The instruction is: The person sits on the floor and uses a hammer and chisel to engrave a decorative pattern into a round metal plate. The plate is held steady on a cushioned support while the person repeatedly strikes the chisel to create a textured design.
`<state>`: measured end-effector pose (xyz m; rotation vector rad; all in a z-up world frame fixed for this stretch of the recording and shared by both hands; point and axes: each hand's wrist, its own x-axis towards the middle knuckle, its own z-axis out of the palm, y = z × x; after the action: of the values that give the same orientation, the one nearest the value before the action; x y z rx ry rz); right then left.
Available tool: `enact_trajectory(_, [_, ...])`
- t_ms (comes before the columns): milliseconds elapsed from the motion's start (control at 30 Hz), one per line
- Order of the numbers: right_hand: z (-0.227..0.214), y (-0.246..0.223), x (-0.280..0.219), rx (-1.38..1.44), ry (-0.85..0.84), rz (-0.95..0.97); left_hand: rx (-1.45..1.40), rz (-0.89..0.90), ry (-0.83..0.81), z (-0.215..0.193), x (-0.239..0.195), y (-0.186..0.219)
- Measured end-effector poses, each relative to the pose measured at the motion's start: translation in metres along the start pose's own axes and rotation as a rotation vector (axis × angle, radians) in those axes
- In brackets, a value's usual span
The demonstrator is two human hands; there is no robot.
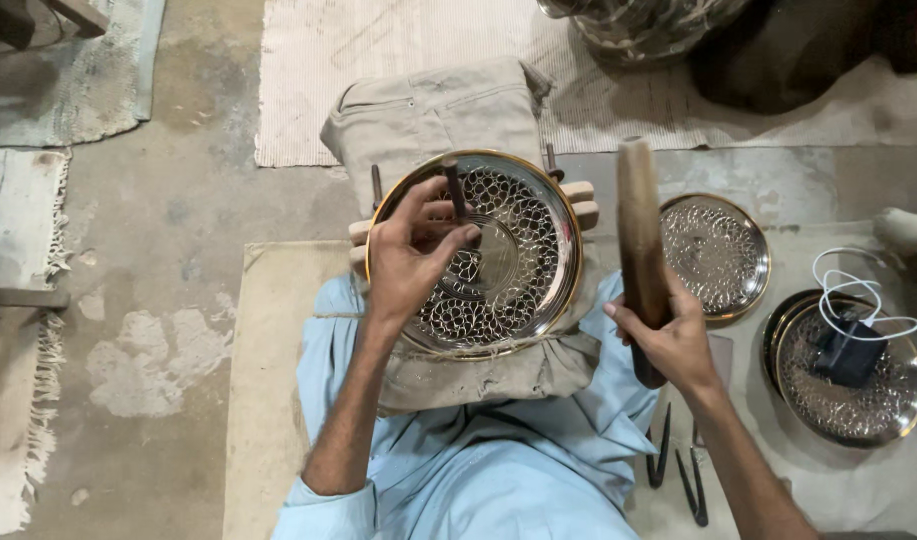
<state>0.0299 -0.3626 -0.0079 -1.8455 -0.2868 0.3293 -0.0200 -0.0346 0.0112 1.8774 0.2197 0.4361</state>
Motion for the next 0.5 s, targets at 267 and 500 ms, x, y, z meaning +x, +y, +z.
enact_trajectory(267, [-0.012,0.101,-0.04,0.193,0.088,-0.083,-0.004,0.207,-0.184,0.041,0.019,-0.009])
enact_trajectory(500, [-0.022,0.123,-0.039,-0.031,0.07,0.229,0.105,0.265,-0.264,0.047,0.028,-0.009])
